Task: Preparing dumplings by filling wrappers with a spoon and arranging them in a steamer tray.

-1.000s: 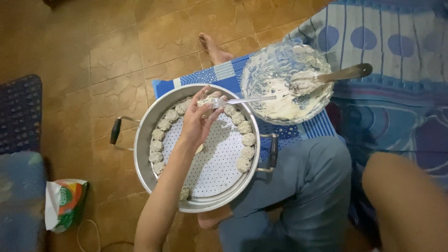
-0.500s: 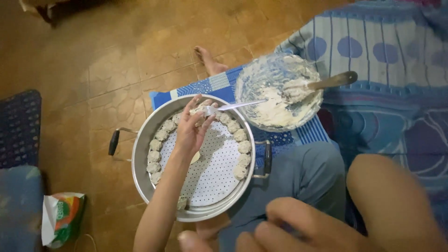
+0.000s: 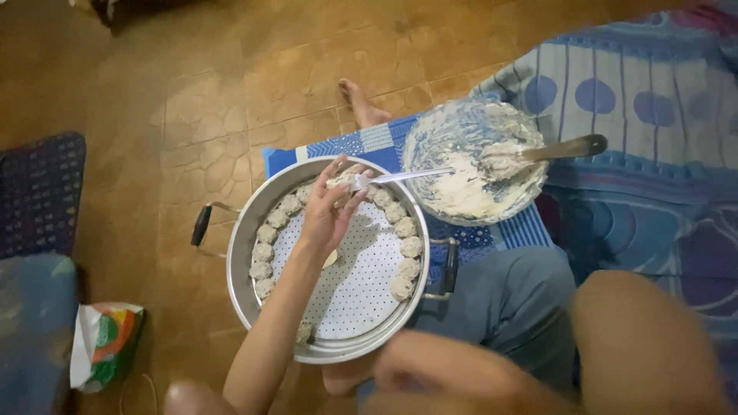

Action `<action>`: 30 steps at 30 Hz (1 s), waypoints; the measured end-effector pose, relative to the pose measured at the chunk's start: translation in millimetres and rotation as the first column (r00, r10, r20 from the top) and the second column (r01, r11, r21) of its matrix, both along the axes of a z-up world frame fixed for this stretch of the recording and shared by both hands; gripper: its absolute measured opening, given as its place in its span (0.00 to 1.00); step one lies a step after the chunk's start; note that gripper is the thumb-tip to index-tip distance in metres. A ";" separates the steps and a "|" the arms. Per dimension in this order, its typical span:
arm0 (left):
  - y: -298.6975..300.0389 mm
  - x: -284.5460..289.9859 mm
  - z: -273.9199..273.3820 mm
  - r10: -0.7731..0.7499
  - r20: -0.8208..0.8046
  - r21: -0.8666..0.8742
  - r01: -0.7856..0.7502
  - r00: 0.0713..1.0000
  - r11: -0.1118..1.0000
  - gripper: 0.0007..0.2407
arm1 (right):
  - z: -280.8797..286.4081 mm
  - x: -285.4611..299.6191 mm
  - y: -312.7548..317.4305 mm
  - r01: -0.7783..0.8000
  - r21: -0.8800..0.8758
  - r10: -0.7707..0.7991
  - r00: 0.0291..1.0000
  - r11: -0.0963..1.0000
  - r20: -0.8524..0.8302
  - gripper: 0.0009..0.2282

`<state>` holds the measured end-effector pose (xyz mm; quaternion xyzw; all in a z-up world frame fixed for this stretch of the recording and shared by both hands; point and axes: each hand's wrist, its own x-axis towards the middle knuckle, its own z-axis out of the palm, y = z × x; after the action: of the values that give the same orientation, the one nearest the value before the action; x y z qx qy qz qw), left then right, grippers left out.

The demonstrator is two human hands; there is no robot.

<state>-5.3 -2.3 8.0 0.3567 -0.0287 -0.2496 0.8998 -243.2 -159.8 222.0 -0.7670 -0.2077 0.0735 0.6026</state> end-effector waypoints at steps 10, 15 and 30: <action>10.3 0.9 6.7 0.043 0.074 -0.043 -0.040 0.996 0.998 0.26 | -21.9 166.3 -46.8 0.344 -0.631 0.099 0.824 0.695 0.558 0.21; 10.5 -3.4 26.3 0.073 0.169 -0.002 -0.074 0.983 0.997 0.25 | -101.5 207.7 -72.2 0.155 -0.709 -0.013 0.979 0.688 0.202 0.20; 1.8 7.4 -18.6 0.124 0.229 0.064 -0.142 0.966 0.988 0.22 | -138.3 194.2 -89.5 0.389 -0.426 -0.154 0.859 0.817 0.488 0.06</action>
<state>2.1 -0.5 -10.6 0.4191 -0.0959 -0.1477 0.8907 -48.9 -249.3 83.7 -0.9173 -0.1942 -0.1351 0.3203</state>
